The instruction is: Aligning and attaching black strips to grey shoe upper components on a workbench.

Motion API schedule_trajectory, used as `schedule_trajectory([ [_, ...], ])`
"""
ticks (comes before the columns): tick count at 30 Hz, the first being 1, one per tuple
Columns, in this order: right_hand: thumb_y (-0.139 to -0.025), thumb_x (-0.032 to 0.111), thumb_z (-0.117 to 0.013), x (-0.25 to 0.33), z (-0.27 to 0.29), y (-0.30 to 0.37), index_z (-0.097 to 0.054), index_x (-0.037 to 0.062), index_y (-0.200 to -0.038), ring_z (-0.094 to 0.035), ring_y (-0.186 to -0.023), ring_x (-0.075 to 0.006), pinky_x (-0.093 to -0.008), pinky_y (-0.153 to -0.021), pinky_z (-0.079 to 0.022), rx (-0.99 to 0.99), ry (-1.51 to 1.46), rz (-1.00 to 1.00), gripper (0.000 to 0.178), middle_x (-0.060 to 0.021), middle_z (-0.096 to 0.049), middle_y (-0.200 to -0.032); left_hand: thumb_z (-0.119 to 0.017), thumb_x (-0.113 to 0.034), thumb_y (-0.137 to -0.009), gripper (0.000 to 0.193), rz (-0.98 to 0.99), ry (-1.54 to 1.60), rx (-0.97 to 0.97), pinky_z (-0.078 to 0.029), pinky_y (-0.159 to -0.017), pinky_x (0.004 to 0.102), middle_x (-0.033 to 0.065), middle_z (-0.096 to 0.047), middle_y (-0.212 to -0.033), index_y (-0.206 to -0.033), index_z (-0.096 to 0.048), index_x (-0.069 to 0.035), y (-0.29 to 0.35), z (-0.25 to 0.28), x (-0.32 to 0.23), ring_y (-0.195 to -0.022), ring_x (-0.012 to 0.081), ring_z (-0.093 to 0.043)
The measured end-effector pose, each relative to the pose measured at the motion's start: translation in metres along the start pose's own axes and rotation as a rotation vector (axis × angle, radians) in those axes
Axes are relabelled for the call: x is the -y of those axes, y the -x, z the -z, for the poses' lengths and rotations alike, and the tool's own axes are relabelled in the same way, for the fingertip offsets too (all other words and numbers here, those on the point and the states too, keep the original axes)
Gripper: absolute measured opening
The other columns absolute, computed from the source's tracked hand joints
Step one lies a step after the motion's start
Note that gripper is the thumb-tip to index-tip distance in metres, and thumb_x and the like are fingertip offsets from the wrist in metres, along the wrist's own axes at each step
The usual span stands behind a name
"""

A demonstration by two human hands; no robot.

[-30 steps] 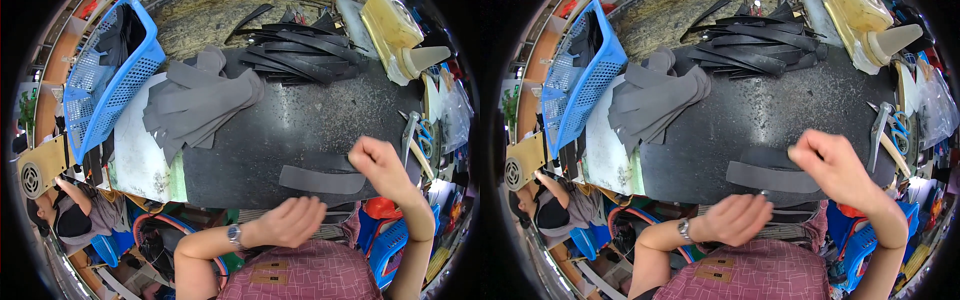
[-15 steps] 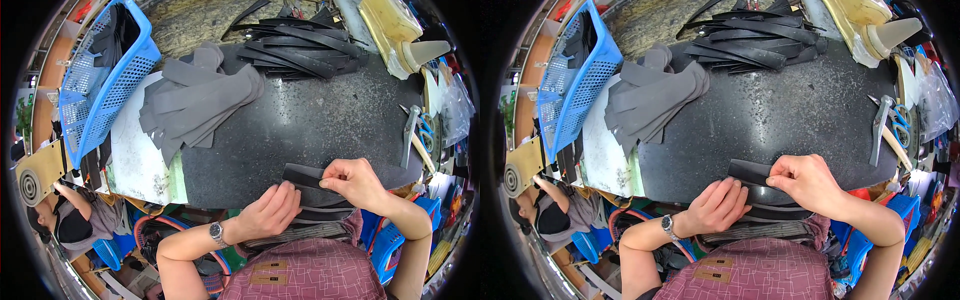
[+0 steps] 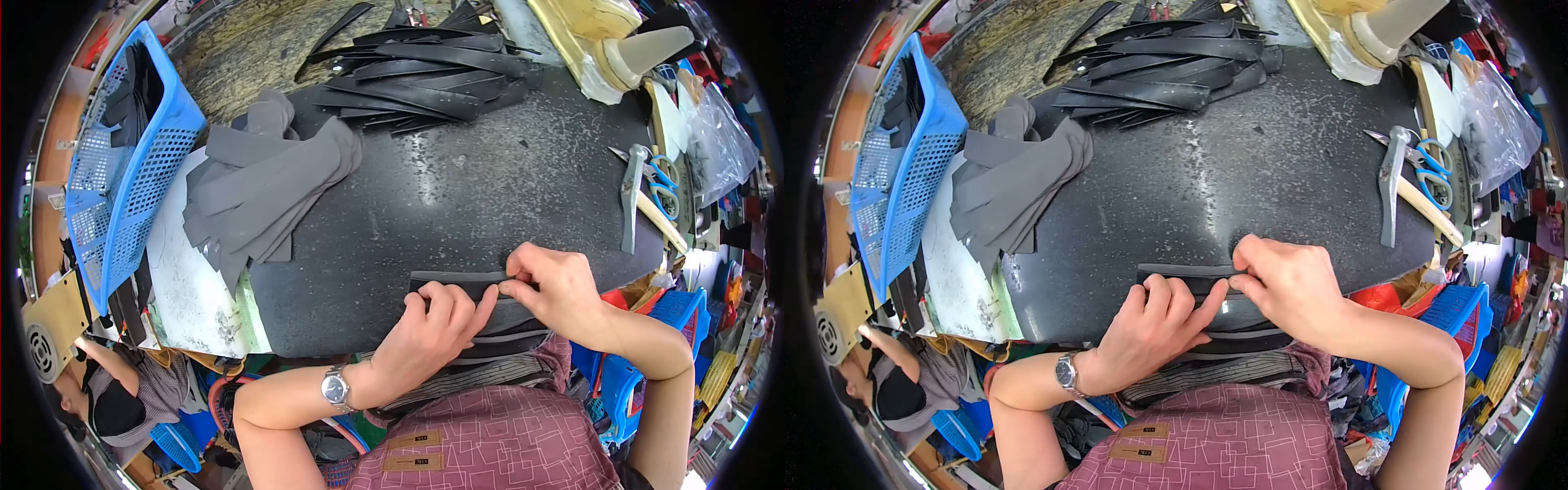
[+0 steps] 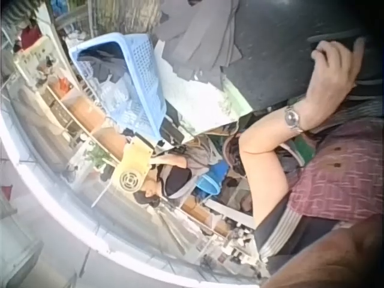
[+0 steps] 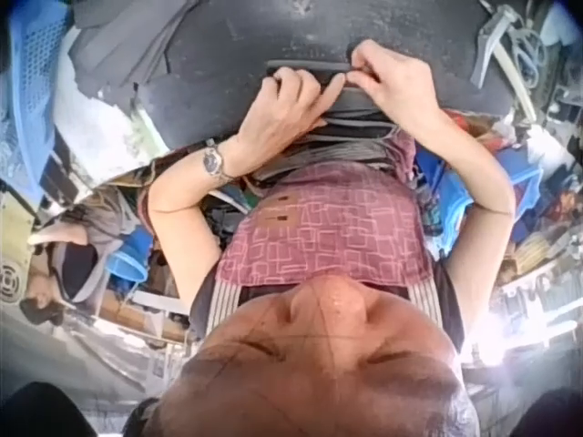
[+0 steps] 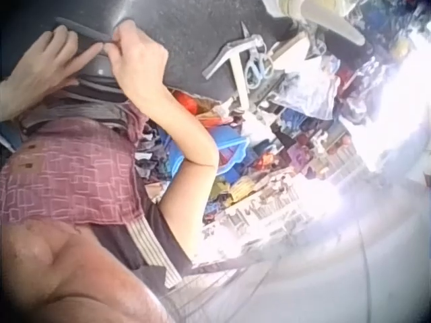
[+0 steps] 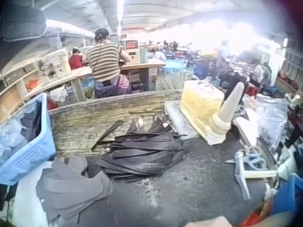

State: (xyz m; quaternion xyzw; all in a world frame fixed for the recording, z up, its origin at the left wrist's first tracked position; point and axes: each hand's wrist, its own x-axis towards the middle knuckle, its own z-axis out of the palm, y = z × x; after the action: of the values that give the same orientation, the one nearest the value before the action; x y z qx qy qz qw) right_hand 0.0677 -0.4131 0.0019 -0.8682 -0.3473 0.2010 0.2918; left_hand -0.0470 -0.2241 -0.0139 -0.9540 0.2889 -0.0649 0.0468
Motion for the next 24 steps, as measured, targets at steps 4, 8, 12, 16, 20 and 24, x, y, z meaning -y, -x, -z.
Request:
schedule_trajectory([
  [4, -0.070, 0.043, -0.070, -0.022, 0.012, 0.007, -0.049, 0.0074, -0.085, -0.058, -0.068, -0.0265, -0.0374, -0.057, -0.047, -0.106, 0.466, 0.140, 0.044, -0.0090, -0.051, -0.074, -0.065, -0.045, -0.077, 0.071, 0.003, 0.034, 0.060, -0.046, -0.075, 0.0335, 0.0132, -0.049, -0.099, -0.128, -0.051, 0.002, 0.007, -0.001, 0.003, -0.096, 0.0271, -0.051],
  [8, -0.068, 0.049, -0.068, -0.049, 0.036, 0.017, -0.050, 0.0070, -0.088, -0.058, -0.074, -0.0307, -0.0405, -0.060, -0.046, -0.077, 0.478, 0.031, 0.051, -0.0097, -0.050, -0.079, -0.063, -0.032, -0.081, 0.050, -0.041, 0.025, -0.094, -0.047, -0.071, 0.0320, 0.0110, -0.051, -0.096, -0.117, -0.057, 0.002, 0.026, -0.013, 0.008, -0.089, 0.0231, -0.053],
  [12, -0.076, 0.027, -0.074, -0.037, 0.052, -0.032, -0.054, 0.0015, -0.088, -0.056, -0.071, -0.0245, -0.0333, -0.064, -0.046, -0.222, 0.066, 0.157, 0.034, -0.0107, -0.053, -0.082, -0.057, -0.013, -0.080, 0.023, -0.180, 0.177, -0.336, -0.043, -0.060, 0.0265, 0.0035, -0.052, -0.082, -0.099, -0.064, -0.001, 0.045, -0.016, -0.020, -0.073, 0.0155, -0.054],
  [16, -0.080, 0.018, -0.068, -0.020, 0.042, -0.113, -0.057, 0.0043, -0.086, -0.058, -0.079, -0.0263, -0.0356, -0.069, -0.048, -0.433, 0.191, 0.511, 0.018, -0.0085, -0.057, -0.081, -0.062, -0.017, -0.079, 0.026, -0.272, 0.291, -0.224, -0.042, -0.061, 0.0263, 0.0028, -0.053, -0.082, -0.100, -0.064, -0.002, 0.048, -0.019, -0.044, -0.076, 0.0144, -0.054],
  [20, -0.077, 0.020, -0.070, -0.004, 0.015, -0.175, -0.060, 0.0064, -0.086, -0.059, -0.088, -0.0272, -0.0384, -0.075, -0.049, -0.434, 0.384, 0.476, 0.019, -0.0085, -0.060, -0.086, -0.069, -0.014, -0.072, 0.026, 0.000, 0.444, -0.333, -0.049, -0.066, 0.0319, 0.0043, -0.060, -0.082, -0.097, -0.067, -0.008, 0.037, -0.002, 0.012, -0.077, 0.0195, -0.059],
  [24, -0.074, 0.021, -0.072, 0.010, 0.005, -0.176, -0.059, 0.0066, -0.087, -0.058, -0.090, -0.0277, -0.0388, -0.076, -0.049, -0.408, 0.482, 0.402, 0.023, -0.0084, -0.059, -0.088, -0.070, -0.002, -0.069, 0.026, 0.491, 0.051, -0.443, -0.050, -0.072, 0.0397, 0.0121, -0.060, -0.090, -0.094, -0.065, -0.003, 0.036, 0.003, 0.113, -0.083, 0.0313, -0.059],
])
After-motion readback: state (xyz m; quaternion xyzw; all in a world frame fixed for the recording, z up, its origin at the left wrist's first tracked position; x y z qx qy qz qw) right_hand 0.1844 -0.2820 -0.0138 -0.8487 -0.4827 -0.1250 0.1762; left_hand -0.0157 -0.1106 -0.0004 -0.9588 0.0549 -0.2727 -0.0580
